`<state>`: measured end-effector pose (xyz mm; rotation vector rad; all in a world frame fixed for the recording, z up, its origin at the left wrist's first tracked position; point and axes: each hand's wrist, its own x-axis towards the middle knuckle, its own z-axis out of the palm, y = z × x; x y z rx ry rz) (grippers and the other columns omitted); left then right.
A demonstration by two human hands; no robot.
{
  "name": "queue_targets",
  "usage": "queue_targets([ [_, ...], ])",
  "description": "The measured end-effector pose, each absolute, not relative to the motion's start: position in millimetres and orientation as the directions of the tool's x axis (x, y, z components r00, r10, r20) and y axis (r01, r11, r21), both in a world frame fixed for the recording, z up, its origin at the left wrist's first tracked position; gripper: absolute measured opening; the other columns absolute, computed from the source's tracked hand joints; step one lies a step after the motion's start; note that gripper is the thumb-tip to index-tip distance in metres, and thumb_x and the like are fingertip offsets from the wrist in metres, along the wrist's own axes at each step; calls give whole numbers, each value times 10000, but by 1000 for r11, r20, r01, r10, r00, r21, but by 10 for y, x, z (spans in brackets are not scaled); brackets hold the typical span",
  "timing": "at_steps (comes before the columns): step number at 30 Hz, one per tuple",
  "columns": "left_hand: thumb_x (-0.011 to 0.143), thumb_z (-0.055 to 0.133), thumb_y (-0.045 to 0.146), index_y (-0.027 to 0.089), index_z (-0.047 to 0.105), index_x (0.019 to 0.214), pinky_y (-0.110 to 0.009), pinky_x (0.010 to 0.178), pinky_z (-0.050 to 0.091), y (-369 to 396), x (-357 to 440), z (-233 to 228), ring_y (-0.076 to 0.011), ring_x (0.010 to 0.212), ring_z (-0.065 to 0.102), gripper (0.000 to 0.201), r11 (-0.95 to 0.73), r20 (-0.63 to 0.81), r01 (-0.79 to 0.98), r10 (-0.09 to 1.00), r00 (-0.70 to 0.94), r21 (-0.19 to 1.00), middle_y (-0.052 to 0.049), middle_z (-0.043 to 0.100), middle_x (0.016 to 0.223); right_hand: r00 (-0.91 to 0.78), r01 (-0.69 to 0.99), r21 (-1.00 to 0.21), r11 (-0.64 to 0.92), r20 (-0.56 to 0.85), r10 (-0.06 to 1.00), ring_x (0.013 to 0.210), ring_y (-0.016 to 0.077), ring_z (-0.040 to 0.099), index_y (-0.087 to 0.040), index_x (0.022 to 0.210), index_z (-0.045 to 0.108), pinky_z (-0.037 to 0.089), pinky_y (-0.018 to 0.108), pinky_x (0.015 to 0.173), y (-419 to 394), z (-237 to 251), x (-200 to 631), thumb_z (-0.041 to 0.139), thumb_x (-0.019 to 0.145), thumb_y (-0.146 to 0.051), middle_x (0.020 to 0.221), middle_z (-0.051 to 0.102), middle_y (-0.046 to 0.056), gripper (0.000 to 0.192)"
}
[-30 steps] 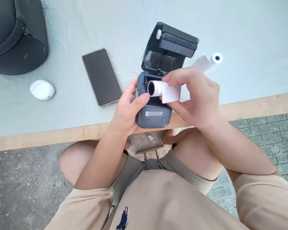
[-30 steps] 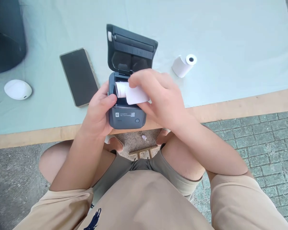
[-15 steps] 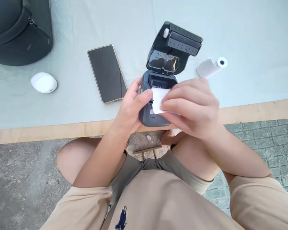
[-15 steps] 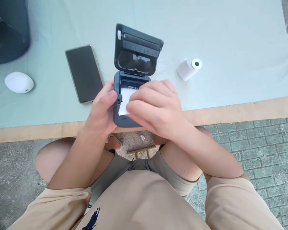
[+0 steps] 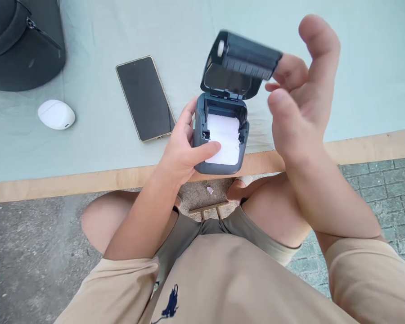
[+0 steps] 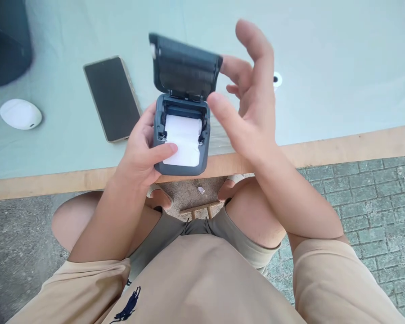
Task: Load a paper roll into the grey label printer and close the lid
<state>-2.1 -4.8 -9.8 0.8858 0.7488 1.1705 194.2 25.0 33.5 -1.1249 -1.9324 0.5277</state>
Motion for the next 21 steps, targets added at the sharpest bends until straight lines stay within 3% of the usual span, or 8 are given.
queue_targets([
  [3, 649, 848, 330, 256, 513, 1278, -389, 800, 607, -43, -26, -118, -311, 1071, 673, 717, 145, -52, -439, 975, 217, 887, -79, 656, 1186, -203, 434, -725, 535, 500, 842, 1245, 206, 560, -309, 1344, 413, 501, 338, 910, 260, 325, 1964, 520, 915, -530, 1432, 450, 44, 495],
  [5, 609, 868, 353, 253, 503, 1282, -411, 834, 604, -42, -30, -127, -347, 1132, 656, 772, 149, -62, -426, 975, 213, 893, -91, 632, 1241, -238, 451, -755, 476, 413, 879, 1281, 208, 540, -309, 1289, 465, 497, 341, 948, 242, 326, 1950, 579, 892, -513, 1357, 526, 30, 461],
  [9, 599, 876, 383, 262, 451, 1316, -439, 905, 594, -49, -29, -144, -379, 1223, 613, 842, 125, -18, -431, 970, 242, 894, -97, 598, 1309, -444, 368, -856, 364, 182, 877, 1300, 213, 534, -284, 1318, 448, 514, 357, 1016, 212, 316, 1897, 601, 884, -519, 1408, 519, 39, 517],
  [12, 699, 813, 418, 273, 456, 1288, -419, 890, 599, -66, -21, -137, -349, 1211, 623, 704, 75, 35, -457, 973, 227, 886, -72, 632, 1220, -547, 326, -898, 295, 75, 833, 1278, 205, 549, -277, 1361, 403, 546, 341, 993, 195, 326, 1869, 600, 895, -502, 1403, 521, 48, 554],
  [21, 849, 685, 332, 244, 515, 1215, -395, 984, 572, -106, 42, 13, -280, 1272, 589, 412, 122, -30, -488, 981, 191, 864, -41, 630, 1206, -536, 366, -864, 345, 107, 837, 1306, 216, 526, -257, 1373, 423, 558, 319, 982, 206, 306, 1874, 603, 893, -507, 1431, 489, 62, 570],
])
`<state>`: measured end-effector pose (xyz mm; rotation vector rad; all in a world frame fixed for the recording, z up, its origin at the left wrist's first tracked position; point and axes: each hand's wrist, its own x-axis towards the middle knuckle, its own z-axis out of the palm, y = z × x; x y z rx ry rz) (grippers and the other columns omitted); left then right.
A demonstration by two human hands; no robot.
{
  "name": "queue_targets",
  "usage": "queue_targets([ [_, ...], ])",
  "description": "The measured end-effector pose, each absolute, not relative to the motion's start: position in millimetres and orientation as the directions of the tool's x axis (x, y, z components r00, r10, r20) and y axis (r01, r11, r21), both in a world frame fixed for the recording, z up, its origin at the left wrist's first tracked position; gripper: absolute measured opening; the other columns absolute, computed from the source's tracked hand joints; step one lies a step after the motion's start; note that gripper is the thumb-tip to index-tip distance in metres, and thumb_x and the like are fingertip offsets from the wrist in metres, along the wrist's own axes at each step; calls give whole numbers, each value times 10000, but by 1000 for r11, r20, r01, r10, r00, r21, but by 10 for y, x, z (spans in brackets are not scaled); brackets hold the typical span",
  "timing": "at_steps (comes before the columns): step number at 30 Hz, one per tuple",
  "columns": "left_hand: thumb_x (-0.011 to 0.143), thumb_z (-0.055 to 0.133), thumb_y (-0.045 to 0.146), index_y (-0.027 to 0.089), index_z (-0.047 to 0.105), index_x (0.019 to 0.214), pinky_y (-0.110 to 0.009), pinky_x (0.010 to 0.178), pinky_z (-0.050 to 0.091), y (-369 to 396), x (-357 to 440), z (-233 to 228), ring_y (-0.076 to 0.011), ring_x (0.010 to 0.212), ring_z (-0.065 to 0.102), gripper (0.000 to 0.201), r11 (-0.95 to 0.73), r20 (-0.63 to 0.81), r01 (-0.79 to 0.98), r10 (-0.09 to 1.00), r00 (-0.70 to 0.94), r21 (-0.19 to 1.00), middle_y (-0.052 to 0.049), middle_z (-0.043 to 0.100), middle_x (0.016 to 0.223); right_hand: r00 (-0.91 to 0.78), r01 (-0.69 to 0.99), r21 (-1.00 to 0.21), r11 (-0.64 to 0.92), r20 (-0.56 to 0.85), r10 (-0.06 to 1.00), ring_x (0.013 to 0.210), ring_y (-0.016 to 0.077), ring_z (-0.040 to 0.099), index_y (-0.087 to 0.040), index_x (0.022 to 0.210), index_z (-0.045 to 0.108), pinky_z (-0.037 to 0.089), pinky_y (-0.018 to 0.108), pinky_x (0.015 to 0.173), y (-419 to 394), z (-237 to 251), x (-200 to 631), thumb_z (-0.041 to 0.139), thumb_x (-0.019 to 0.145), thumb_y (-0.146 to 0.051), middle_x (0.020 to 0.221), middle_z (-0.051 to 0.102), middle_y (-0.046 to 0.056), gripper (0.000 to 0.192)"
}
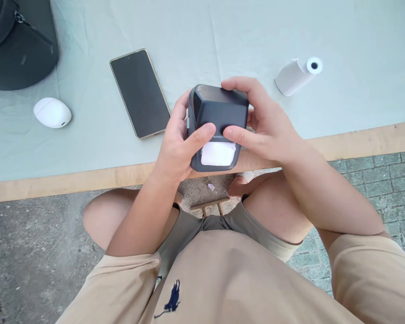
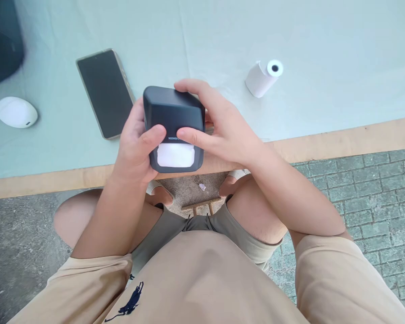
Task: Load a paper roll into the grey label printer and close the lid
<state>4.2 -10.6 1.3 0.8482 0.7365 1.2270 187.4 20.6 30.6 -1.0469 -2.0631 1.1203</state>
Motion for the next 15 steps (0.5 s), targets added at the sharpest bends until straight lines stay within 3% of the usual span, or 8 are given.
queue_targets([
  [5, 967, 481, 449, 207, 601, 1118, -425, 1122, 481, -70, 91, 63, -278, 1323, 550, 309, 148, -77, -517, 985, 156, 843, -65, 633, 1253, -470, 423, -754, 502, 292, 833, 1296, 213, 534, -262, 1296, 512, 494, 390, 1095, 232, 268, 1922, 497, 952, -457, 1385, 544, 68, 396],
  [10, 958, 469, 467, 245, 641, 1092, -407, 1158, 444, -42, 70, 66, -268, 1328, 543, 311, 168, -103, -485, 982, 157, 859, -59, 684, 1164, -518, 459, -724, 515, 252, 817, 1254, 210, 570, -274, 1335, 463, 492, 398, 1105, 227, 299, 1949, 513, 926, -426, 1378, 558, 58, 439],
  [15, 946, 496, 493, 241, 633, 1109, -382, 1179, 430, -41, 55, 39, -261, 1367, 509, 330, 153, -102, -462, 986, 132, 873, -47, 652, 1266, -597, 450, -687, 571, 245, 764, 1400, 226, 454, -260, 1351, 443, 476, 397, 1134, 218, 348, 1944, 632, 862, -404, 1457, 501, 73, 544],
])
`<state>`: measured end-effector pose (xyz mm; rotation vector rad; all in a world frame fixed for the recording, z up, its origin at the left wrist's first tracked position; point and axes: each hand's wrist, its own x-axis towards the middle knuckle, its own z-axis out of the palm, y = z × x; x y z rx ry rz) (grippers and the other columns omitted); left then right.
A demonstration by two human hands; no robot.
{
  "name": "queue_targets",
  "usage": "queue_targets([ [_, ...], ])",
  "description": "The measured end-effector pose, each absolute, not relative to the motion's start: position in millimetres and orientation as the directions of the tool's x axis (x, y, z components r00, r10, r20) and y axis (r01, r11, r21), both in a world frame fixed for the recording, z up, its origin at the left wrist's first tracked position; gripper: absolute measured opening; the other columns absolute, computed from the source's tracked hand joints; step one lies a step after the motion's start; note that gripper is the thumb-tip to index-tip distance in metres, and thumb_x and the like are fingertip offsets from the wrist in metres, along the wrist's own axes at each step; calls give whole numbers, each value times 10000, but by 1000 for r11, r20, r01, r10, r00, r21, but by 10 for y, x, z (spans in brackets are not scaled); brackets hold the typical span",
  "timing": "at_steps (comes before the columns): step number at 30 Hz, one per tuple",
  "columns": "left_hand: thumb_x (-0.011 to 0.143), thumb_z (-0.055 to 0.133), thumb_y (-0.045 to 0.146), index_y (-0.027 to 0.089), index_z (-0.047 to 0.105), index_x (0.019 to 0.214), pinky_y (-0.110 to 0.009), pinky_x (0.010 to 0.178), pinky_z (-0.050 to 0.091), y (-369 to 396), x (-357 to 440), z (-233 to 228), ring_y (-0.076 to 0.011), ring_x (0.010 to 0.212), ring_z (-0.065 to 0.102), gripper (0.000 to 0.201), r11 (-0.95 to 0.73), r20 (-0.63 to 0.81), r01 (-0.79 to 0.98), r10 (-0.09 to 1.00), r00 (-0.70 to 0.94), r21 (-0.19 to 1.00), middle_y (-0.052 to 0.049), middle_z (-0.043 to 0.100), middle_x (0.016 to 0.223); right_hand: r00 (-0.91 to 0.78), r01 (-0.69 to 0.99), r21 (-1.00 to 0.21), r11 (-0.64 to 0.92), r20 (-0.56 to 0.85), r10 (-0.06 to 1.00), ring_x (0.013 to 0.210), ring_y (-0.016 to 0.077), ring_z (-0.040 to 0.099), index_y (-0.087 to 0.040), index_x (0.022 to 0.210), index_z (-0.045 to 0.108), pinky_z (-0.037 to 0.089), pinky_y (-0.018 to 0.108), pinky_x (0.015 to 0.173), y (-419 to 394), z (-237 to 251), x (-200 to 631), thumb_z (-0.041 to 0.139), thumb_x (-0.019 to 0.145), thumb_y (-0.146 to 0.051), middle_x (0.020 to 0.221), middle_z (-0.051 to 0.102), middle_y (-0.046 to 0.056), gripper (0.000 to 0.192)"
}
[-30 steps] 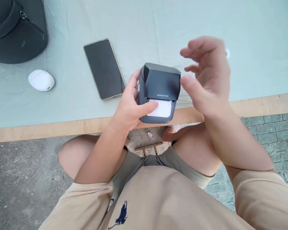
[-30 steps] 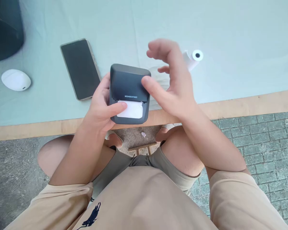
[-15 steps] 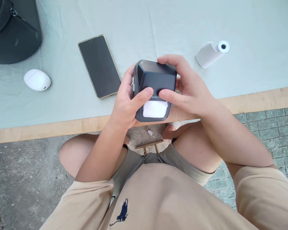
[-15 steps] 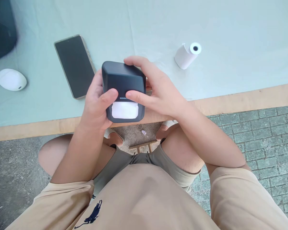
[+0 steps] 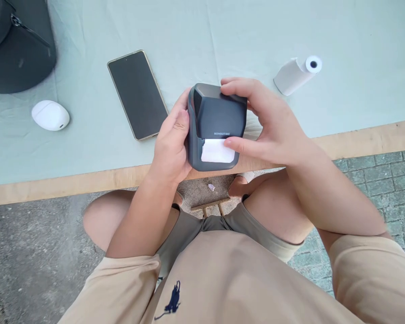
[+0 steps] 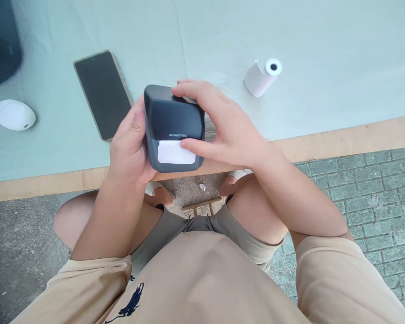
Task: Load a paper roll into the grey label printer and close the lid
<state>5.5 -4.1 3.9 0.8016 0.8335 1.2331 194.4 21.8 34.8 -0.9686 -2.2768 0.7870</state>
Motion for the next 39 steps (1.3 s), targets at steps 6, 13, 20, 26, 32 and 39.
queue_targets([
  [6, 948, 507, 419, 226, 644, 1057, -387, 1149, 462, -29, 62, 48, -264, 1344, 537, 260, 158, -122, -524, 987, 103, 837, -34, 644, 1301, -518, 505, -591, 629, 376, 768, 1266, 228, 546, -211, 1269, 525, 549, 356, 963, 231, 429, 1944, 723, 808, -425, 1283, 598, 89, 545],
  [13, 902, 549, 378, 233, 567, 1232, -391, 996, 560, -47, 55, 96, -280, 1264, 598, 361, 175, -83, -472, 974, 209, 864, -50, 678, 1218, -68, 550, -700, 456, 507, 860, 611, 61, 567, -226, 948, 509, 450, 264, 489, 198, 537, 1844, 554, 941, -412, 1082, 580, 32, 191],
  [20, 902, 574, 380, 238, 533, 1254, -369, 1031, 544, -57, 47, 83, -275, 1370, 515, 382, 202, -85, -530, 968, 237, 824, -55, 633, 1307, -431, 761, -370, 532, 324, 842, 623, 112, 578, -252, 981, 636, 428, 297, 558, 207, 518, 1802, 615, 836, -266, 947, 721, -17, 147],
  [26, 834, 658, 448, 270, 554, 1244, -398, 1011, 549, -43, 37, -2, -327, 1328, 537, 460, 188, -55, -534, 966, 254, 824, -32, 611, 1346, -459, 850, -199, 488, 177, 871, 685, 148, 614, -320, 1116, 649, 320, 323, 533, 155, 592, 1757, 585, 868, -352, 1015, 735, -36, 258],
  [32, 872, 628, 428, 230, 587, 1238, -386, 1003, 569, -62, 49, 34, -317, 1377, 505, 418, 213, -91, -501, 962, 256, 839, -50, 607, 1348, -476, 865, -140, 482, 77, 876, 713, 190, 632, -287, 1133, 658, 261, 308, 514, 179, 595, 1735, 628, 818, -329, 953, 744, -11, 320],
  [39, 854, 671, 443, 253, 594, 1251, -389, 988, 577, -65, 33, 20, -333, 1350, 533, 447, 222, -97, -485, 958, 269, 846, -46, 601, 1370, -558, 817, -98, 569, 117, 821, 714, 168, 634, -253, 995, 672, 235, 294, 496, 140, 592, 1778, 578, 860, -294, 1002, 730, -6, 170],
])
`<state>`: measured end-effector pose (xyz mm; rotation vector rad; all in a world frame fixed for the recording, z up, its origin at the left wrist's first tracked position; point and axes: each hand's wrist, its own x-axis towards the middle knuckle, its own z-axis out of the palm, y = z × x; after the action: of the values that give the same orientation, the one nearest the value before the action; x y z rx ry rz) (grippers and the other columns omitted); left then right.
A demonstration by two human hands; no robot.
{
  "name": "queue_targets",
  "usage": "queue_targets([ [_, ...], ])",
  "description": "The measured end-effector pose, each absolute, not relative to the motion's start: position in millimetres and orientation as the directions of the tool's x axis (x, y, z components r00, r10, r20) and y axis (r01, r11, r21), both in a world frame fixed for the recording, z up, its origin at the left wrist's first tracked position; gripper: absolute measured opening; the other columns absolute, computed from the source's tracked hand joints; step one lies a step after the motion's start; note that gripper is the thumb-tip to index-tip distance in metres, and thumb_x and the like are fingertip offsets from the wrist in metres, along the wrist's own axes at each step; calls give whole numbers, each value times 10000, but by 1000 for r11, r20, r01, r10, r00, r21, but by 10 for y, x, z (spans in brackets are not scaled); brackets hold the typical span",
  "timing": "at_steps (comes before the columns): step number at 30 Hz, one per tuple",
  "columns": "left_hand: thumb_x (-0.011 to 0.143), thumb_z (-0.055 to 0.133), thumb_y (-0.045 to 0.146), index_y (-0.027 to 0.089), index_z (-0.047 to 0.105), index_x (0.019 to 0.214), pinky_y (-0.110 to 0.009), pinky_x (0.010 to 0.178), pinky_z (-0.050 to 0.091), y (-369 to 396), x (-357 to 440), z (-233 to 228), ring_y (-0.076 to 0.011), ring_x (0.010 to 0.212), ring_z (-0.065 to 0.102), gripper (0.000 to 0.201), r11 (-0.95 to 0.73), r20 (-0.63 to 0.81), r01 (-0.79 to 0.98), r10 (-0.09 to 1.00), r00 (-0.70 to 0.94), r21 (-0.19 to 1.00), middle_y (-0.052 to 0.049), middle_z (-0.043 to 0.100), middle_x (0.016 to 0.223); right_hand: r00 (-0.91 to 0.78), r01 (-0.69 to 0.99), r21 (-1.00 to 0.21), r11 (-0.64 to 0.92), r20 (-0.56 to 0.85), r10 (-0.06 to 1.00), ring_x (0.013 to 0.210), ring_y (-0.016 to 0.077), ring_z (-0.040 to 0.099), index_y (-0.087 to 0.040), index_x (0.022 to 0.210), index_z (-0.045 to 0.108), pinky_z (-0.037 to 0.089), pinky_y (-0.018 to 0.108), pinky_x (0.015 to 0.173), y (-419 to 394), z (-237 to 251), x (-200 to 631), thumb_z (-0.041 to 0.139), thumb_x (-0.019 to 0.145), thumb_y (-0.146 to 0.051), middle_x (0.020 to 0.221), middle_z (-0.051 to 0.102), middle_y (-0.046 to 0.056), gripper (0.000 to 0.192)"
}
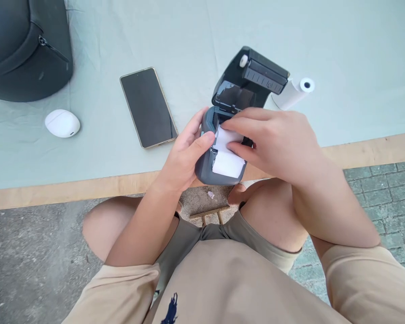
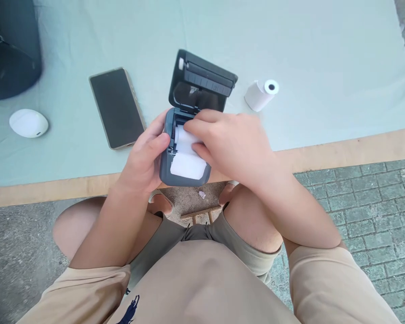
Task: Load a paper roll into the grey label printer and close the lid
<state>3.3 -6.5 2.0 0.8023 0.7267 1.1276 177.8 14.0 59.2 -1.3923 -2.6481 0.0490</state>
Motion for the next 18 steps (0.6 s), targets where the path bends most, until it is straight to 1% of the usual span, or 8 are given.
queue_targets([
  [3, 852, 674, 434, 243, 588, 1254, -359, 917, 602, -65, 25, 14, -322, 1294, 581, 454, 240, -107, -462, 950, 295, 854, -57, 616, 1349, -515, 856, -14, 516, 65, 855, 596, 155, 581, -240, 952, 640, 164, 280, 482, 114, 604, 1737, 580, 832, -255, 840, 722, -3, 135],
  [6, 873, 628, 431, 243, 598, 1214, -302, 754, 616, -67, 20, 28, -293, 1206, 638, 391, 243, -121, -447, 951, 285, 861, -55, 675, 1228, -466, 883, -54, 465, -8, 884, 538, 146, 527, -255, 972, 613, 167, 275, 483, 111, 654, 1712, 586, 812, -282, 714, 665, -4, 165],
  [8, 865, 628, 437, 256, 604, 1191, -287, 714, 603, -63, 19, 40, -281, 1167, 655, 373, 251, -141, -432, 952, 270, 866, -48, 690, 1176, -482, 852, -231, 471, 8, 876, 547, 129, 510, -269, 998, 601, 267, 286, 485, 116, 707, 1763, 599, 790, -252, 729, 647, -16, 208],
  [10, 848, 648, 431, 266, 609, 1175, -286, 739, 594, -54, 20, 46, -267, 1131, 667, 368, 249, -151, -431, 957, 249, 867, -38, 692, 1159, -481, 719, -532, 447, 84, 873, 539, 95, 480, -276, 1040, 599, 341, 284, 466, 125, 755, 1879, 628, 759, -199, 848, 673, -31, 294],
  [12, 848, 648, 400, 255, 621, 1159, -272, 769, 588, -42, 24, 46, -234, 1072, 680, 344, 234, -154, -457, 966, 206, 858, -30, 694, 1135, -384, 440, -828, 347, 175, 907, 507, 65, 449, -273, 1076, 606, 332, 268, 404, 151, 773, 2040, 699, 716, -203, 951, 685, -32, 379],
  [13, 856, 637, 379, 247, 624, 1160, -265, 775, 586, -36, 25, 45, -215, 1036, 683, 332, 232, -160, -476, 969, 188, 848, -29, 694, 1117, -305, 288, -912, 294, 204, 930, 473, 56, 420, -270, 1068, 608, 291, 262, 366, 174, 765, 2127, 738, 698, -251, 933, 682, -32, 393],
  [15, 868, 611, 352, 233, 616, 1180, -269, 777, 588, -27, 26, 44, -197, 978, 680, 333, 249, -181, -512, 967, 180, 822, -37, 690, 1099, -169, 89, -973, 213, 196, 966, 426, 59, 390, -255, 1003, 606, 223, 258, 329, 232, 717, 2285, 762, 685, -434, 828, 655, -20, 397],
  [18, 884, 580, 363, 221, 591, 1198, -310, 775, 600, -24, 27, 55, -212, 962, 672, 345, 278, -191, -540, 958, 212, 795, -66, 681, 1118, -80, 87, -992, 89, 82, 993, 416, 75, 413, -247, 910, 565, 183, 239, 310, 297, 577, 2432, 676, 732, -600, 740, 595, -10, 410],
])
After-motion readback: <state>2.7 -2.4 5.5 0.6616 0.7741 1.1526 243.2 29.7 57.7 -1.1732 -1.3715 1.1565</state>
